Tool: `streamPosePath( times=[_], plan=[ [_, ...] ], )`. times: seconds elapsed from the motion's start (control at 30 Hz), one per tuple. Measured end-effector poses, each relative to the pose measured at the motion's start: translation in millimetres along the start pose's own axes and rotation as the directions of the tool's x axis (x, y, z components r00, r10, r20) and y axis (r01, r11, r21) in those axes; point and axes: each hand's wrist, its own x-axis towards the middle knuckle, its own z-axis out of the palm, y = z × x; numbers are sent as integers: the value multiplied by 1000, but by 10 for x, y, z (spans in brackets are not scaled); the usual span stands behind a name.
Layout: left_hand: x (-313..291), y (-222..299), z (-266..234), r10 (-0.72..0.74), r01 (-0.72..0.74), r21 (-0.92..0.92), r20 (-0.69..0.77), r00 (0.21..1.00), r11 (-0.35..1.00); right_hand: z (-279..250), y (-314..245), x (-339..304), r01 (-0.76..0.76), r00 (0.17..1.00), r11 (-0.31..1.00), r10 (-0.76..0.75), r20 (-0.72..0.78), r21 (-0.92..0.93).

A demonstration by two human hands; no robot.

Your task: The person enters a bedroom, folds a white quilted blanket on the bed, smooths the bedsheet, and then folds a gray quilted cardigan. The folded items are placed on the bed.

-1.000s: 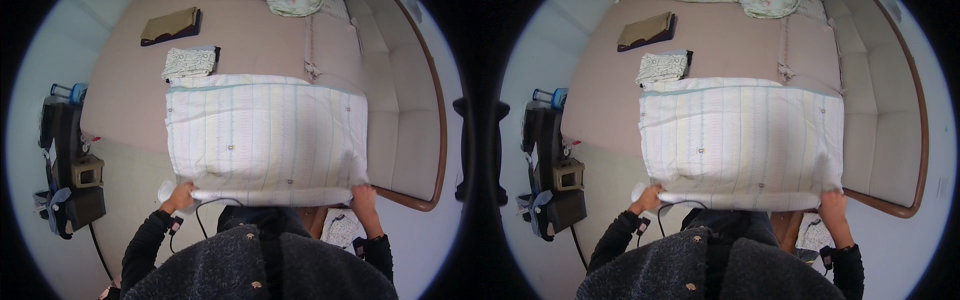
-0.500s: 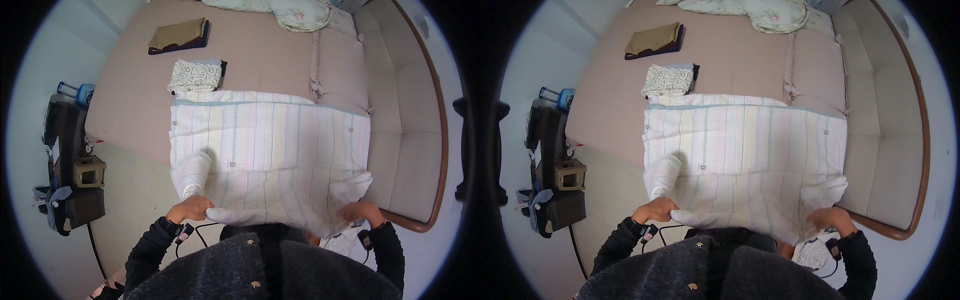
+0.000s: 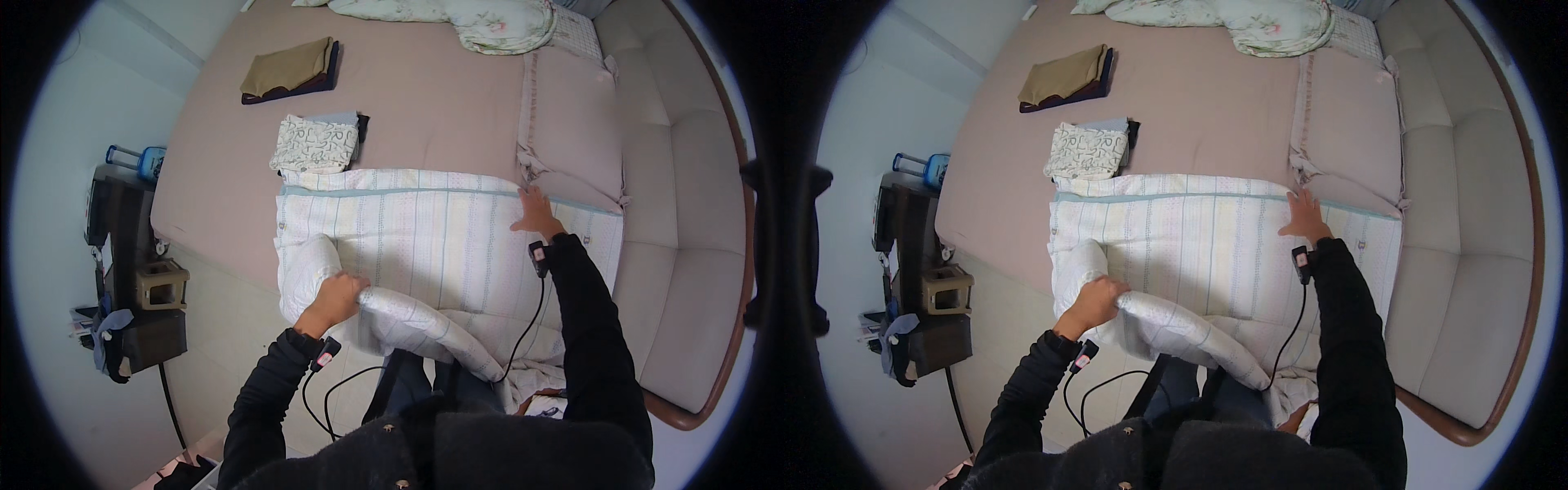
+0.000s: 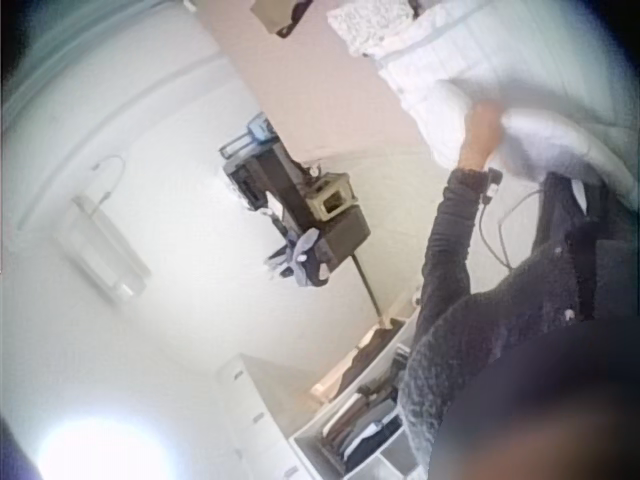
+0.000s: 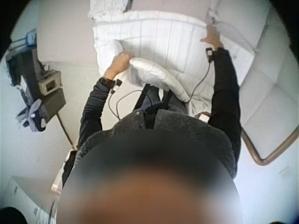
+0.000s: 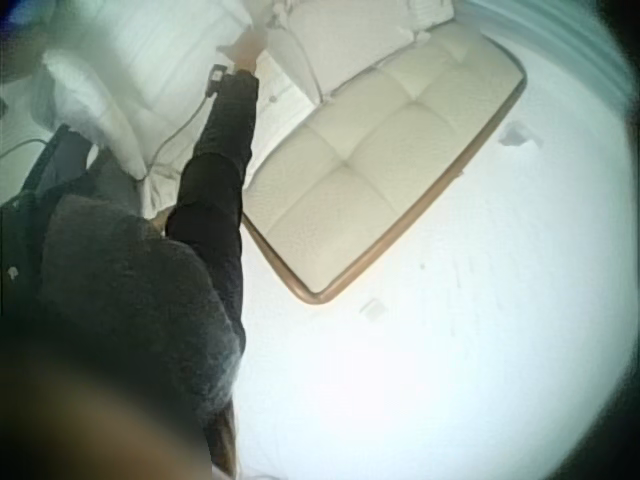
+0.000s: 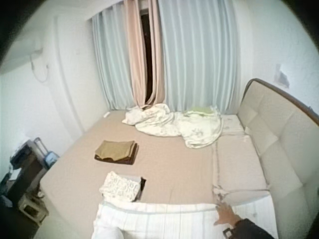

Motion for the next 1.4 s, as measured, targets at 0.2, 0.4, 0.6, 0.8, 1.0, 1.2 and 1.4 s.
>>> streamPosePath(
  times=[0.2, 0.4, 0.6, 0.8, 1.0, 1.2, 1.4],
  plan=[
    [-12, -107, 193, -32, 50, -70, 243, 970, 996, -77, -422, -299, 108, 912, 994, -86, 400, -32],
    [-19, -1, 198, -16, 140, -474, 256, 967, 869, -519, -1412, -2077, 499, 690, 859, -474, 547, 113],
    [239, -151, 408, -148, 215, 292, -236, 960, 932, -1130, -1844, -2985, 521, 590, 796, -597, 543, 309],
    [266, -436, 683, 309, -422, 281, 368, 877, 862, -1395, -1739, -3293, 454, 599, 843, -529, 601, 289],
    [-462, -209, 464, 140, -15, -234, 524, 840, 972, -1287, -998, -3487, -12, 844, 980, 116, 523, -198],
    [-1197, -7, 149, 210, -82, -216, 676, 706, 973, -1436, -998, -3850, 197, 974, 965, -172, 150, -172],
    [-1761, -176, 162, 493, -169, -496, 650, 578, 852, -1475, -1449, -4560, -197, 978, 975, 203, 55, -102]
  ],
)
